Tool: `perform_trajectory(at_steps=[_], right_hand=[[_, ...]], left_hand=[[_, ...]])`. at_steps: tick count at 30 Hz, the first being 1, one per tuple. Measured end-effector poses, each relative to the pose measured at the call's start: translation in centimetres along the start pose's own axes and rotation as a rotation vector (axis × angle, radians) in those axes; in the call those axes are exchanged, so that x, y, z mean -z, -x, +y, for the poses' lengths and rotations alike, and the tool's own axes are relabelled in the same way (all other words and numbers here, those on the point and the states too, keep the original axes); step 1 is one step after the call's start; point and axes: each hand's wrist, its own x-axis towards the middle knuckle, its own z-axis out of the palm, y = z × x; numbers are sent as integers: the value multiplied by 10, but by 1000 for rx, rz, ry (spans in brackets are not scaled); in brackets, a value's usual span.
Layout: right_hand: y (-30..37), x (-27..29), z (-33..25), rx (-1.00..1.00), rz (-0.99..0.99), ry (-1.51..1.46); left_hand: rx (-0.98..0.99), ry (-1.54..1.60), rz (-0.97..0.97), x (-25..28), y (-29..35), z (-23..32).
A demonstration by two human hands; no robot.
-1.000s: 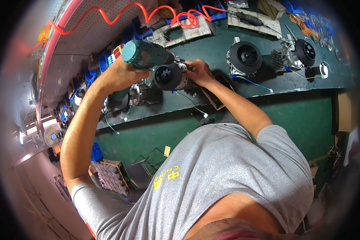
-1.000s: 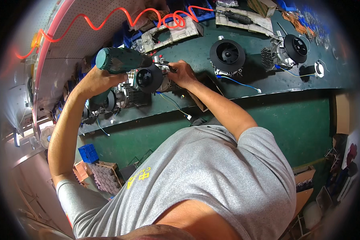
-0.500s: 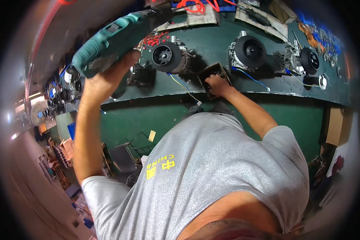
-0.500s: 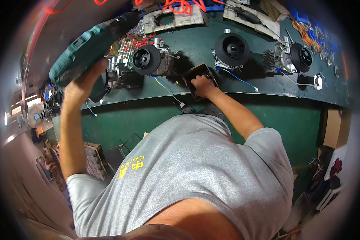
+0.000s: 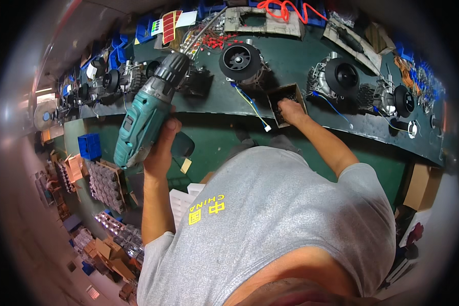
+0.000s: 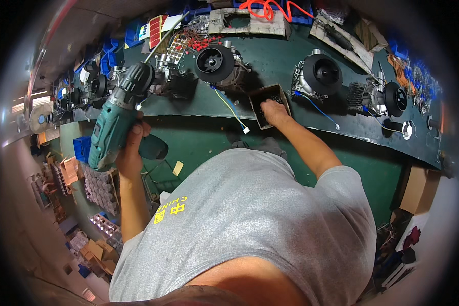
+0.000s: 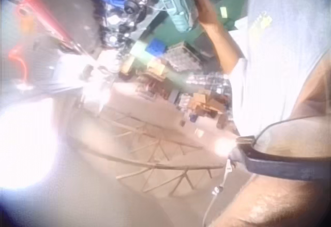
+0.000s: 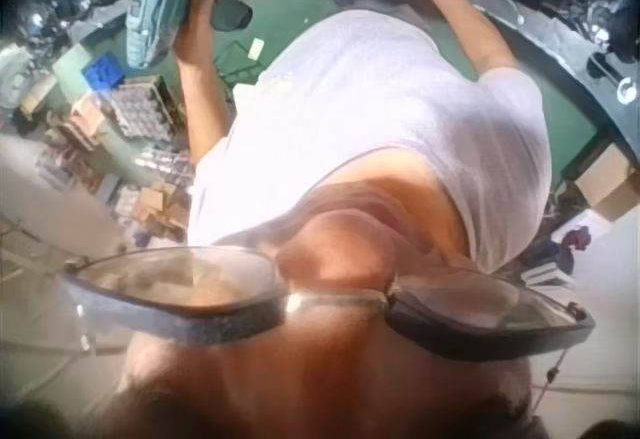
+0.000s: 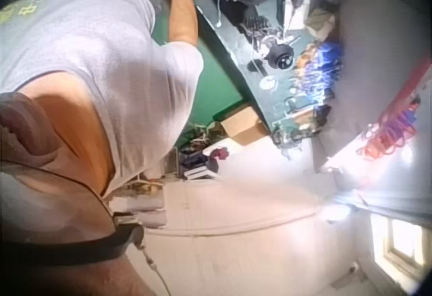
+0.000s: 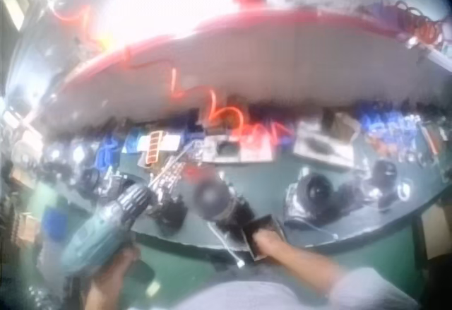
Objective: The person uses a cordless drill to fasten screws into small black cylindrical electronic components on a workbench. They repeatedly pick up screws, align them with the drill, and drive them into the components.
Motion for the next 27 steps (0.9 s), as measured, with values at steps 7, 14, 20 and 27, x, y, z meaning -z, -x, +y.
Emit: perform_trajectory(at_steps=[7, 14, 20, 27], right_hand=[[24, 29, -24, -272, 346, -200], [64, 74, -123, -273, 664, -1519], [37, 66, -206, -44, 303, -2147], [22, 64, -238, -49, 223, -2275]], left_hand=[[58, -132, -16, 63, 24, -34], [149, -182, -106, 113, 51, -70], [348, -67, -259, 128, 62, -93], [387, -47, -339, 138, 63, -103]])
